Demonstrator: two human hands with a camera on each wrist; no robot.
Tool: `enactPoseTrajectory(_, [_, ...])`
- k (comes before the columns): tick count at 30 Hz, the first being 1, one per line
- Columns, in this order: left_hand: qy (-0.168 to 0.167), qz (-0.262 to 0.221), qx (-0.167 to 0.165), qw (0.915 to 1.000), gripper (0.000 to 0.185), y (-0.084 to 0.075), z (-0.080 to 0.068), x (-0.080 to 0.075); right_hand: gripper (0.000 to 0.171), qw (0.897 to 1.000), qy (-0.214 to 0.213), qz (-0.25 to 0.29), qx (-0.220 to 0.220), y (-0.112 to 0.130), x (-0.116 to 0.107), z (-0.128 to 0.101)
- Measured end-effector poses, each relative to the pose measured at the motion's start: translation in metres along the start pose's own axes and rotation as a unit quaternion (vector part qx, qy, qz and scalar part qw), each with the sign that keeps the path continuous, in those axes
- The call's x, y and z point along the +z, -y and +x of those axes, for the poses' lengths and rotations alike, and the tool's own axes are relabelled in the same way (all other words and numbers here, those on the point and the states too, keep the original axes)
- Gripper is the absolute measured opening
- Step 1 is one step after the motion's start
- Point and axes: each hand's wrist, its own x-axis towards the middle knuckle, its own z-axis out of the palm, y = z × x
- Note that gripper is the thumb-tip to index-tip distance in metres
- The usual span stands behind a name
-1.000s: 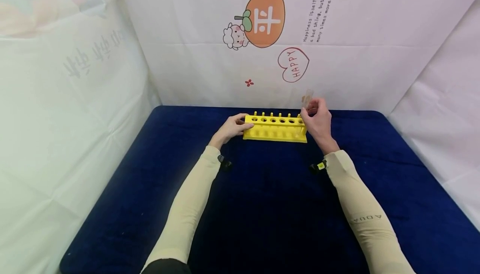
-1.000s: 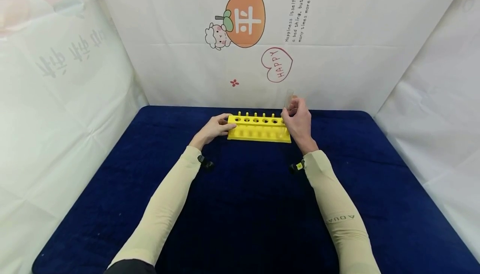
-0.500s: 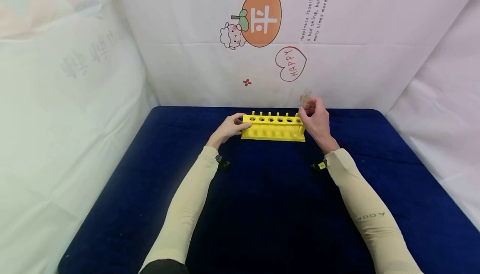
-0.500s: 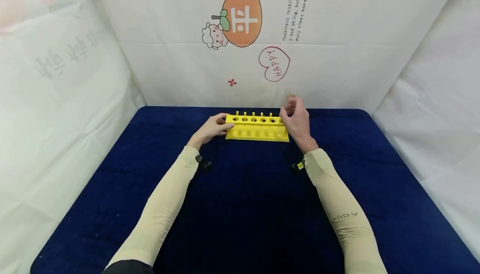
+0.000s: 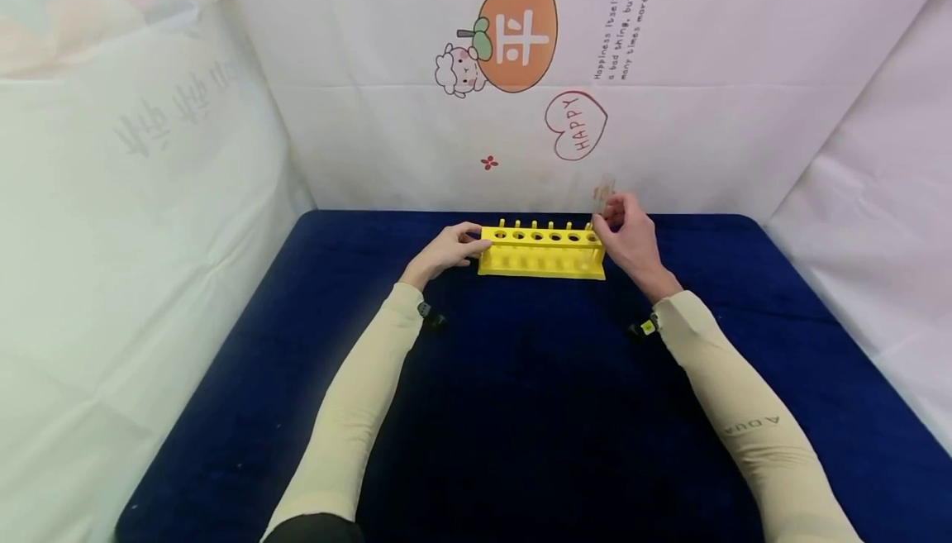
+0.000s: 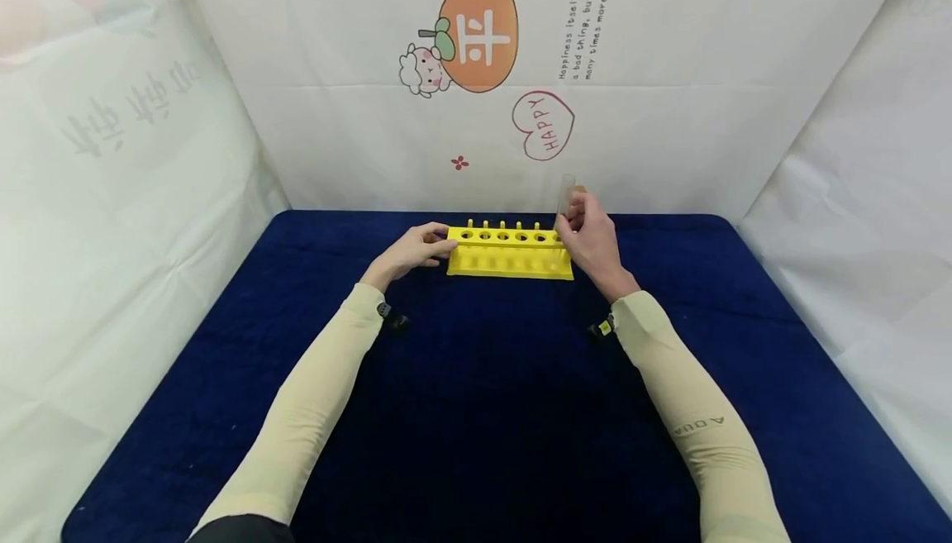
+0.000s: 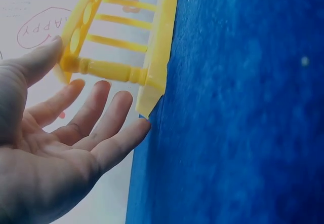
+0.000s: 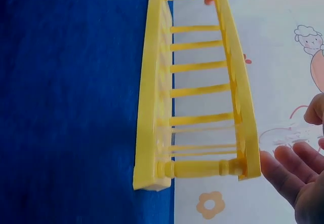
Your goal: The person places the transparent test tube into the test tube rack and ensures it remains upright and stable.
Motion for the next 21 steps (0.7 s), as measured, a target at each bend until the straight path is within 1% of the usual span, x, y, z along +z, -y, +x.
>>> enactPoseTrajectory(5, [-0.001, 0.009, -0.001, 1.0, 0.055, -0.002, -0.004, -0.006, 0.033, 1.0, 0.018, -0.017, -0.017, -0.005, -0.006, 0.001])
enactPoseTrajectory(11, [0.003, 0.037, -0.002, 0.9993, 0.046, -0.014, -0.006, -0.014, 0.026, 0.997, 0.043, -0.041, -0.046, -0.015, -0.016, 0.002])
enactPoseTrajectory(16, [0.006, 0.06, -0.003, 0.9982, 0.049, -0.021, -0.01, -0.026, 0.022, 0.994, 0.062, -0.062, -0.068, -0.022, -0.024, 0.004])
enactPoseTrajectory(21, [0.008, 0.078, -0.006, 0.9969, 0.045, -0.031, -0.014, -0.036, 0.022, 0.99, 0.077, -0.087, -0.073, -0.031, -0.031, 0.005])
